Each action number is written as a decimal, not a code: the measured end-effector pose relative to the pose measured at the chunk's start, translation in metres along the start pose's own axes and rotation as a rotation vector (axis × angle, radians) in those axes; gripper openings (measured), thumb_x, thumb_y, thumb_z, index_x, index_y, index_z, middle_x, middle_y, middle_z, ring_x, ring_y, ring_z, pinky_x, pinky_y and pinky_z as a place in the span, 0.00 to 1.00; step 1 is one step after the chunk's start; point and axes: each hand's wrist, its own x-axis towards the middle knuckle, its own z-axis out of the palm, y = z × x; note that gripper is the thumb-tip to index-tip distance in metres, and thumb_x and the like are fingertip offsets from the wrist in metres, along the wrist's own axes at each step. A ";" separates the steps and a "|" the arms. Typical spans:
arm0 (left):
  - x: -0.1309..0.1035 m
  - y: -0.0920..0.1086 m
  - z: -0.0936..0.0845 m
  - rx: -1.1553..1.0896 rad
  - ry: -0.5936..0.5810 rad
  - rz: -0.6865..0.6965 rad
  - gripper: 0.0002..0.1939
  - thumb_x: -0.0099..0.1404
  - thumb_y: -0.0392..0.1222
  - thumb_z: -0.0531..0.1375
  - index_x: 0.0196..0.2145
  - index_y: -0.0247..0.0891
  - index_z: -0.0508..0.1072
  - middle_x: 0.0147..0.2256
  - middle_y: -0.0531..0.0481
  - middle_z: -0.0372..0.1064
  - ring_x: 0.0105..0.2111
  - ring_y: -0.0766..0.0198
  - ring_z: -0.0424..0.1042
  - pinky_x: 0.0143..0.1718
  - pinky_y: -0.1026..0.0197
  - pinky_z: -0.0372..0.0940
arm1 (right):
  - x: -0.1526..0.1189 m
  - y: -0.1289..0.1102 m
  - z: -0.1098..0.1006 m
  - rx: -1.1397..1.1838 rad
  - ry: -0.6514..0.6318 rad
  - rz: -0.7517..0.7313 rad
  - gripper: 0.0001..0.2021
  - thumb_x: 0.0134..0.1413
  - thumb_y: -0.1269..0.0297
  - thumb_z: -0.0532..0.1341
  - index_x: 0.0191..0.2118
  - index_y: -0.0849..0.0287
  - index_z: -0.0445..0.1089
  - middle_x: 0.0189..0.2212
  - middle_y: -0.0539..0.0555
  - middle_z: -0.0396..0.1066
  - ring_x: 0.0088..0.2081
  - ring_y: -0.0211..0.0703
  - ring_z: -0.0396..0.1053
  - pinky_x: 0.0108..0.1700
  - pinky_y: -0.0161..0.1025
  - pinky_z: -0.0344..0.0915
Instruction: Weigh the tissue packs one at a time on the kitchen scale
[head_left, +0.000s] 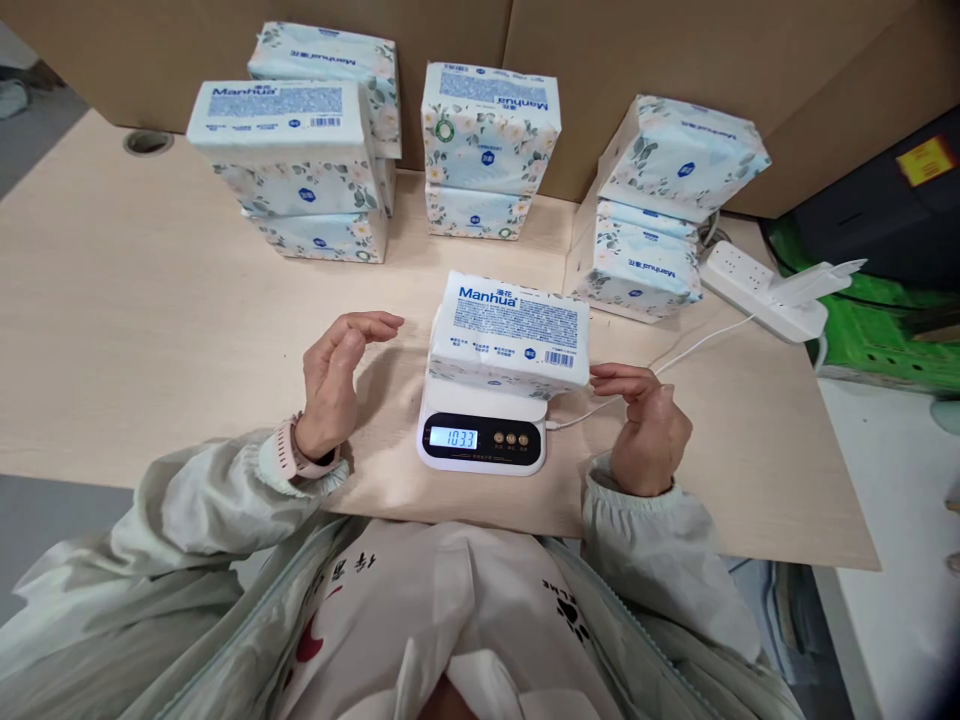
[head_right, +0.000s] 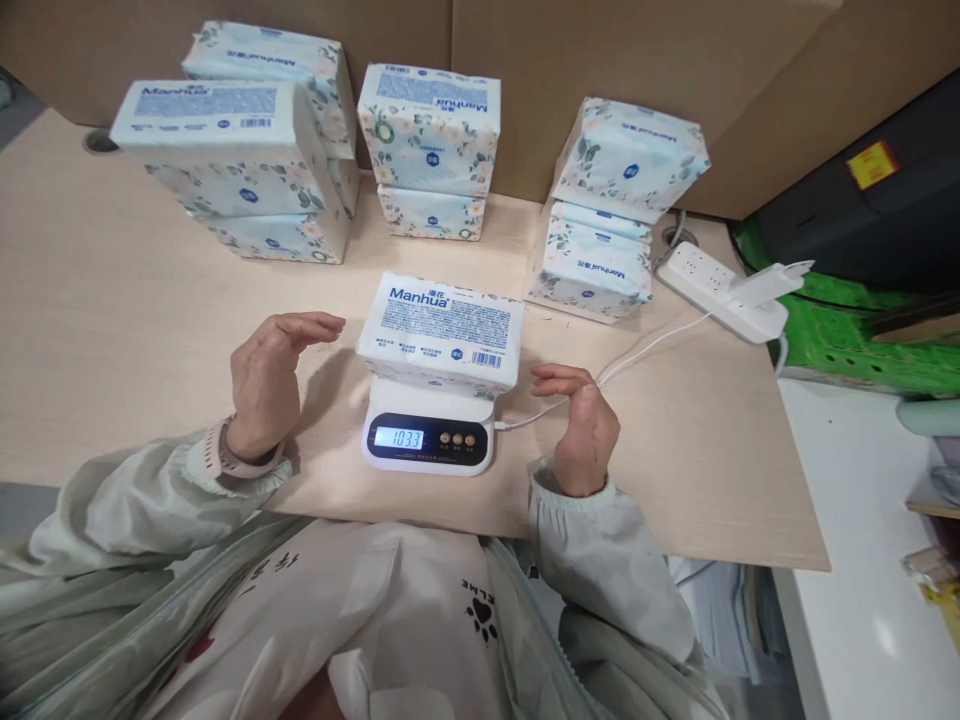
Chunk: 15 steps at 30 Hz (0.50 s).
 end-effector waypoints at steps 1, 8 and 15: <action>0.000 0.000 -0.001 0.007 -0.011 0.006 0.21 0.79 0.56 0.57 0.41 0.42 0.84 0.46 0.44 0.83 0.52 0.51 0.81 0.58 0.46 0.73 | 0.000 0.001 0.000 0.001 -0.017 -0.009 0.30 0.76 0.44 0.50 0.32 0.55 0.80 0.41 0.58 0.83 0.48 0.54 0.80 0.56 0.57 0.71; 0.005 0.008 0.002 0.103 -0.384 0.035 0.27 0.82 0.62 0.51 0.65 0.50 0.78 0.67 0.50 0.72 0.72 0.47 0.66 0.79 0.33 0.52 | -0.009 0.006 0.006 -0.010 -0.415 -0.077 0.30 0.74 0.42 0.54 0.75 0.42 0.61 0.74 0.52 0.66 0.74 0.56 0.64 0.76 0.60 0.62; 0.053 0.056 0.057 0.023 -0.630 0.115 0.26 0.82 0.60 0.51 0.65 0.46 0.75 0.74 0.59 0.59 0.78 0.51 0.51 0.81 0.46 0.48 | 0.033 0.004 0.004 0.004 -0.156 -0.187 0.29 0.67 0.47 0.65 0.70 0.46 0.65 0.67 0.58 0.70 0.69 0.58 0.69 0.75 0.62 0.63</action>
